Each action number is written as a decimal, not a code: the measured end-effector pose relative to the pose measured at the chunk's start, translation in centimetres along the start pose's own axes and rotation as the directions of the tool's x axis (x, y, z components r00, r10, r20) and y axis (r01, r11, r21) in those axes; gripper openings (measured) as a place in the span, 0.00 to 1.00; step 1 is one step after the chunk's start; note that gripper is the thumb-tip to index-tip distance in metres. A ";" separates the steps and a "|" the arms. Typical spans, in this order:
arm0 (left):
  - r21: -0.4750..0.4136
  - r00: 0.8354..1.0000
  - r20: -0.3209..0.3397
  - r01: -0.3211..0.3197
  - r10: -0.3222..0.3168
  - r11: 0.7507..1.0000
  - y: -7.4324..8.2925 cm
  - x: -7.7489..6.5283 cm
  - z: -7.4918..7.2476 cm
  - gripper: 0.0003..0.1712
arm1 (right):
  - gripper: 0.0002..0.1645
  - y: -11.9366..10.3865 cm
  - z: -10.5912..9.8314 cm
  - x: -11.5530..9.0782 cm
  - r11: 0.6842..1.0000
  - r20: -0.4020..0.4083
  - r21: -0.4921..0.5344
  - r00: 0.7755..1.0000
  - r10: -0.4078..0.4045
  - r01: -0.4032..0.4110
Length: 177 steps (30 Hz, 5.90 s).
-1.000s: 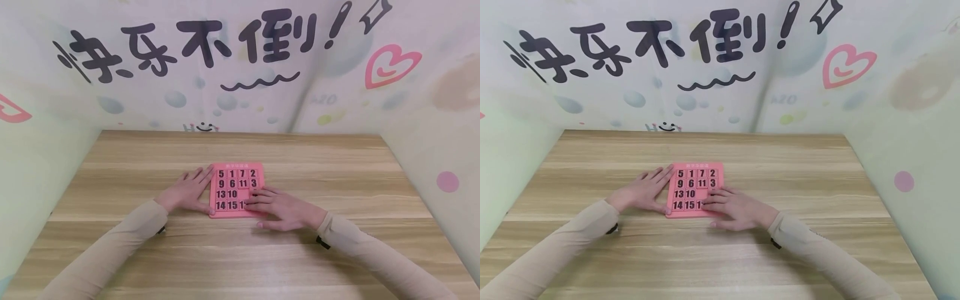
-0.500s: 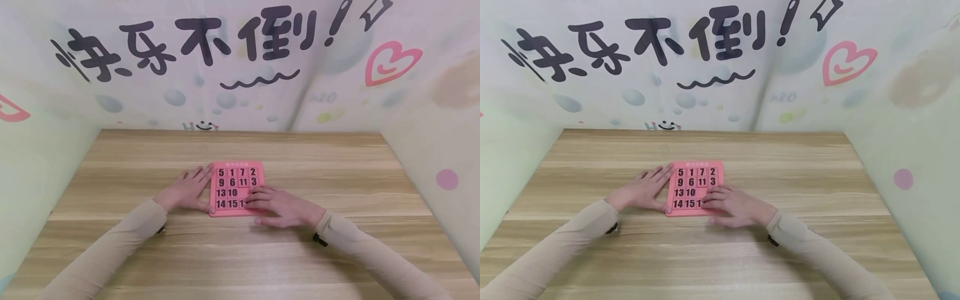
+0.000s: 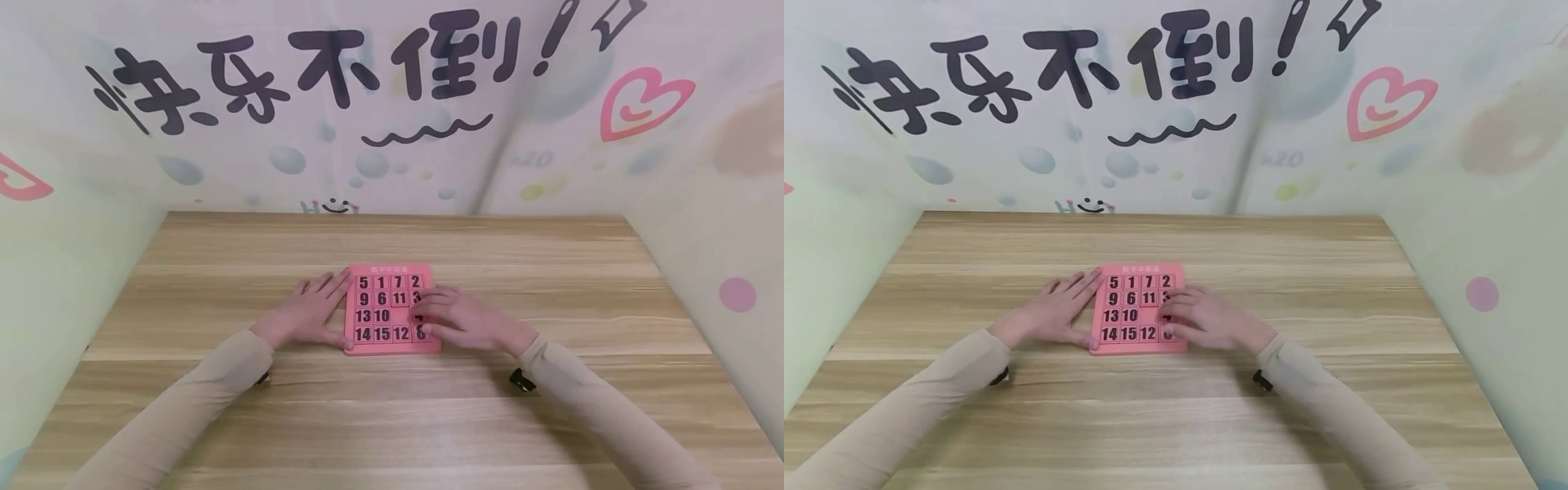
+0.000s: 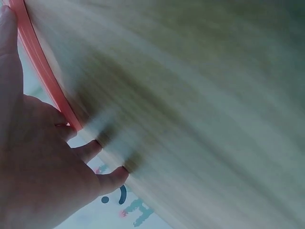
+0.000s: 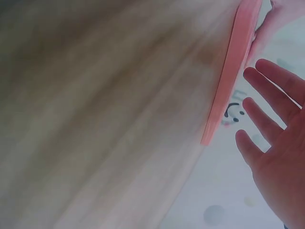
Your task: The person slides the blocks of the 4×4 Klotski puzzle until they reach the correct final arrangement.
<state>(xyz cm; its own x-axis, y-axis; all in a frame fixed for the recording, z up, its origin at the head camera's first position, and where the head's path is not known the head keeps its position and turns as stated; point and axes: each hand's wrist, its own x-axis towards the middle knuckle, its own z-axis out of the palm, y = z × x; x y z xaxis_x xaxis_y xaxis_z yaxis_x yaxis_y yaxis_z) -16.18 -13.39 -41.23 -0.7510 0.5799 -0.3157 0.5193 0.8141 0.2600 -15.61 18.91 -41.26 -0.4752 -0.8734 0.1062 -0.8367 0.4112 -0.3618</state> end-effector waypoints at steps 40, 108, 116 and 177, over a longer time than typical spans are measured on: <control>-0.031 1.000 -0.010 -0.014 0.014 0.999 -0.1 0.0 0.2 0.74 | 0.29 1.2 -0.4 2.3 0.991 0.073 -0.028 0.988 0.135 -0.133; -0.017 1.000 -0.002 -0.007 0.006 1.000 -0.1 0.2 0.4 0.75 | 0.29 -0.5 0.5 0.6 0.994 0.124 -0.061 0.987 0.097 -0.090; -0.025 1.000 -0.003 -0.001 0.001 1.000 0.0 0.0 0.3 0.74 | 0.29 -0.4 0.4 0.5 0.996 0.121 -0.059 0.990 0.074 -0.067; -0.005 0.999 -0.023 -0.024 0.024 1.000 -0.1 0.2 0.5 0.75 | 0.35 2.5 -0.6 3.3 0.976 0.112 -0.015 0.970 0.217 -0.217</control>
<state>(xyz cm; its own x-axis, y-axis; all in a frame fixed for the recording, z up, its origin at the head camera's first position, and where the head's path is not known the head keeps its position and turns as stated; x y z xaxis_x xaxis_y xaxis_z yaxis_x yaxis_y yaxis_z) -16.17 -13.36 -41.75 -0.7478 0.5981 -0.2884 0.5348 0.7999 0.2723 -19.44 17.24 -41.28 -0.6121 -0.7867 -0.0797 -0.7174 0.5949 -0.3626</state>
